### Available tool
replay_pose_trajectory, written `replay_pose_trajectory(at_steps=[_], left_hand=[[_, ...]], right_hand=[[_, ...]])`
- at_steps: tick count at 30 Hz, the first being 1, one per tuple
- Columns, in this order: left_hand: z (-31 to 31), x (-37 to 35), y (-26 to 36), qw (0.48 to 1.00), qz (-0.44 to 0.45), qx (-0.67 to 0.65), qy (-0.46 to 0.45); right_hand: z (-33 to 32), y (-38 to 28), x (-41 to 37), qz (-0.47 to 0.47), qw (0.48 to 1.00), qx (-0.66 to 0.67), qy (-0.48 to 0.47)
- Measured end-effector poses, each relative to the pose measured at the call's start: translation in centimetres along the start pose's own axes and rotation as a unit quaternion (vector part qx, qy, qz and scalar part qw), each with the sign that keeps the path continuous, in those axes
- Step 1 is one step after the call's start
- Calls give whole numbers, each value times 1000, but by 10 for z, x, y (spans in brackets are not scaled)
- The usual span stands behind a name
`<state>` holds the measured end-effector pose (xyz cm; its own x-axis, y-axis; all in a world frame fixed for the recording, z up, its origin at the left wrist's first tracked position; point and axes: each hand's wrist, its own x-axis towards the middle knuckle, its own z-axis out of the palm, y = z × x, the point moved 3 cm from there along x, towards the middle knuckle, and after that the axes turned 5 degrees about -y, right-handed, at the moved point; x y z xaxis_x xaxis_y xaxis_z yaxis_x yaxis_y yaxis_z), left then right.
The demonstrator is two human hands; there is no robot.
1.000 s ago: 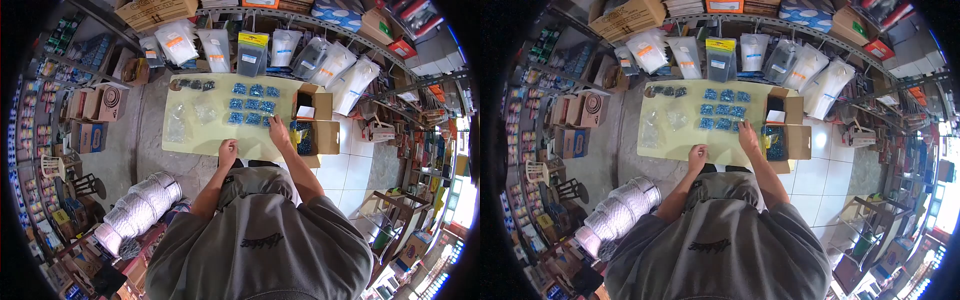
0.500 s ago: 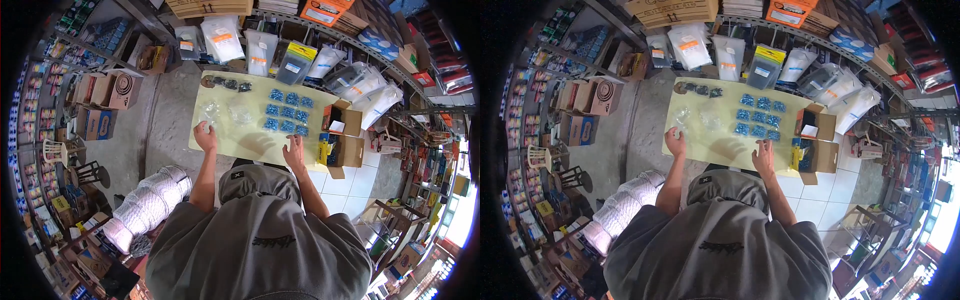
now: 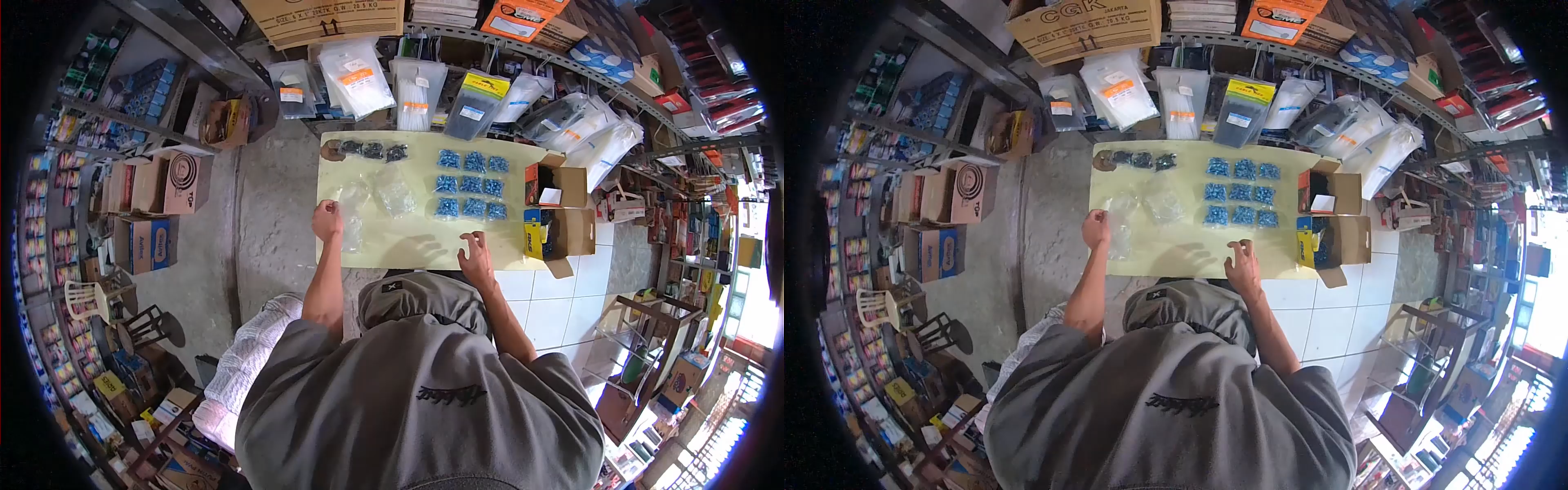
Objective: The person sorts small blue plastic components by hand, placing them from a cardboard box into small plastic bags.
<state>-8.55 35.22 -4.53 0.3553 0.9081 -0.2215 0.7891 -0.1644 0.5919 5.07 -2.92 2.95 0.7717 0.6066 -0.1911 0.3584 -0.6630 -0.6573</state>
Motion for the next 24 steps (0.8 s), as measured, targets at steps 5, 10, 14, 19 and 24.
replay_pose_trajectory(at_steps=[5, 10, 14, 19, 24], left_hand=[[-13, -5, 12, 993, 45, -111, -2], [-36, -30, 53, 956, 85, -269, -84], [-50, -72, 103, 922, 118, -329, -166], [-55, -112, 150, 881, 150, -356, -274], [-61, -120, 175, 767, 46, -495, -405]], right_hand=[[3, -10, 4, 2, 1000, 14, 6], [12, -27, 25, -22, 991, 125, -36], [3, -91, 45, 98, 905, 399, -107], [-21, -132, 61, 54, 874, 482, -40], [-50, -130, 53, 40, 842, 537, -38]])
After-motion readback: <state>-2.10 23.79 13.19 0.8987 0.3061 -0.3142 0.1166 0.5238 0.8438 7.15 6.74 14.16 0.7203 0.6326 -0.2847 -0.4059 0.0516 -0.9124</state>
